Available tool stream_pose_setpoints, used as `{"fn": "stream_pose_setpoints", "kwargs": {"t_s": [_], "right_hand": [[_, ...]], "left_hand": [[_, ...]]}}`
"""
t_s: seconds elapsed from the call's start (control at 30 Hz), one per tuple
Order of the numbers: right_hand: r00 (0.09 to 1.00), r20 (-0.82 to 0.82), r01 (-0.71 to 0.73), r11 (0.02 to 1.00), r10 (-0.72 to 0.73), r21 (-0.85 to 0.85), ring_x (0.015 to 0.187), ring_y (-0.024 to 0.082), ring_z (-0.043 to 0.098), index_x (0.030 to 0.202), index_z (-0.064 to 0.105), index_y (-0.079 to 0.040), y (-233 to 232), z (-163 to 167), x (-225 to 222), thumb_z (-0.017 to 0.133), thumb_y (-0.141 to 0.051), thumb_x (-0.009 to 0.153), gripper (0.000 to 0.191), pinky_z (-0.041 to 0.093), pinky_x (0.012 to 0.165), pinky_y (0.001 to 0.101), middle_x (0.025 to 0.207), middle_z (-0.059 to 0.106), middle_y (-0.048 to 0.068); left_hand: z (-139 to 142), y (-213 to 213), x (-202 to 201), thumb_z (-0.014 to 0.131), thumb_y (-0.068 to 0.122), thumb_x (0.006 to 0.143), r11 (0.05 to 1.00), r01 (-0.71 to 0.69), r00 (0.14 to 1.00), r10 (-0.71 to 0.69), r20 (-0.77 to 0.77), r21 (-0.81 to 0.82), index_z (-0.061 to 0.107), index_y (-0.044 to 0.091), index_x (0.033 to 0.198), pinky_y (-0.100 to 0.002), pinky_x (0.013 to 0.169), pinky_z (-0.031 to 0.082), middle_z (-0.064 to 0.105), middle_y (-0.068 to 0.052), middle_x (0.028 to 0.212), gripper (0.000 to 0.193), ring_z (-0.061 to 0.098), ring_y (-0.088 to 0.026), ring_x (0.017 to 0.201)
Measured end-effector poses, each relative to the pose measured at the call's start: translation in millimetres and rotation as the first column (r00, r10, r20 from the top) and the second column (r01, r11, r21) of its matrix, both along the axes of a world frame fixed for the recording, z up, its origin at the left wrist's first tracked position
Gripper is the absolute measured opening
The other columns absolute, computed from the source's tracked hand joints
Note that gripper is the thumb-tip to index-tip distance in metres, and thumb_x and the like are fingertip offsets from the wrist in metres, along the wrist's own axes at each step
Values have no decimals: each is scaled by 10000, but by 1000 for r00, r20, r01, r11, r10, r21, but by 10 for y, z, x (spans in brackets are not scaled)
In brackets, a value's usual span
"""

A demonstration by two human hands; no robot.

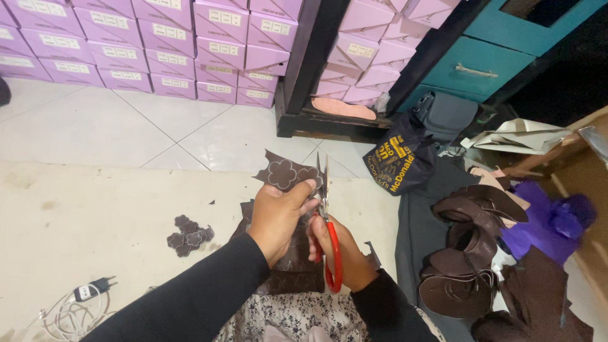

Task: The person uses red-handled scissors to cut flower-shaped pieces from a brown patterned sheet. The person holds the sheet with the left hand and cuts along the outlines with the right hand, placing finished pieces on the floor.

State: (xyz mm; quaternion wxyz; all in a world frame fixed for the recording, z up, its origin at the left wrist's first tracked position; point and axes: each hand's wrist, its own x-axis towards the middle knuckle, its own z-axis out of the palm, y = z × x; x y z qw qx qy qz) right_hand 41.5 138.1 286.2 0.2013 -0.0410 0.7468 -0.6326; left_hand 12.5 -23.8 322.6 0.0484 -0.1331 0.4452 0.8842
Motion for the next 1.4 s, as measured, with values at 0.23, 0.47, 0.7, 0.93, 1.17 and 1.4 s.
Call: {"fn": "stream_pose_setpoints", "kwargs": {"t_s": [0.23, 0.47, 0.7, 0.93, 1.17, 1.4], "right_hand": [[997, -62, 35, 999, -34, 10, 627, 105, 520, 951, 542, -62, -56, 44, 42, 399, -515, 1046, 484, 470, 560, 256, 773, 505, 15], [999, -28, 31, 999, -32, -38, 625, 100, 476, 968, 537, -82, -43, 83, 55, 420, -486, 1030, 425, 440, 557, 255, 779, 483, -1], [998, -61, -9, 1000, 7, -20, 639, 89, 479, 957, 527, -92, -51, 80, 41, 415, -473, 1042, 407, 443, 569, 246, 775, 478, -11], [999, -11, 44, 993, -45, -106, 613, 85, 426, 911, 493, -100, -83, 49, 56, 461, -457, 1041, 382, 401, 543, 248, 755, 446, -16], [998, -61, 1, 991, -9, -137, 579, 80, 422, 882, 466, -107, -66, 86, 73, 471, -450, 1053, 384, 382, 509, 238, 719, 430, -17], [992, -121, -47, 998, 42, -39, 559, 77, 422, 867, 500, -91, 3, 171, 79, 469, -435, 1050, 392, 381, 497, 245, 692, 441, -15]], "left_hand": [[53, 8, 22, 736, 159, 862, 999, 34, 999, -34, -29, -2, 654, -111, 768, -304, 783, 624, 698, -162, 863, 297, 747, -226, 873], [78, 10, 40, 702, 142, 894, 999, 33, 996, -32, -79, 8, 711, -79, 779, -301, 793, 624, 710, -112, 818, 250, 707, -166, 768], [90, -28, 56, 710, 136, 890, 999, 34, 998, -34, -46, 3, 708, -94, 802, -302, 789, 611, 720, -126, 840, 247, 726, -174, 806], [58, -23, 46, 704, 131, 891, 999, 25, 996, -23, -82, 30, 715, -99, 841, -293, 792, 626, 722, -125, 865, 236, 722, -178, 817], [61, -64, 34, 692, 93, 916, 998, 47, 989, -40, -144, 48, 705, -45, 865, -301, 772, 617, 729, -97, 881, 148, 705, -151, 787], [157, -140, 62, 668, 75, 903, 997, 79, 986, -76, -150, 15, 717, 6, 942, -308, 774, 615, 743, -57, 925, 93, 712, -134, 834]]}}
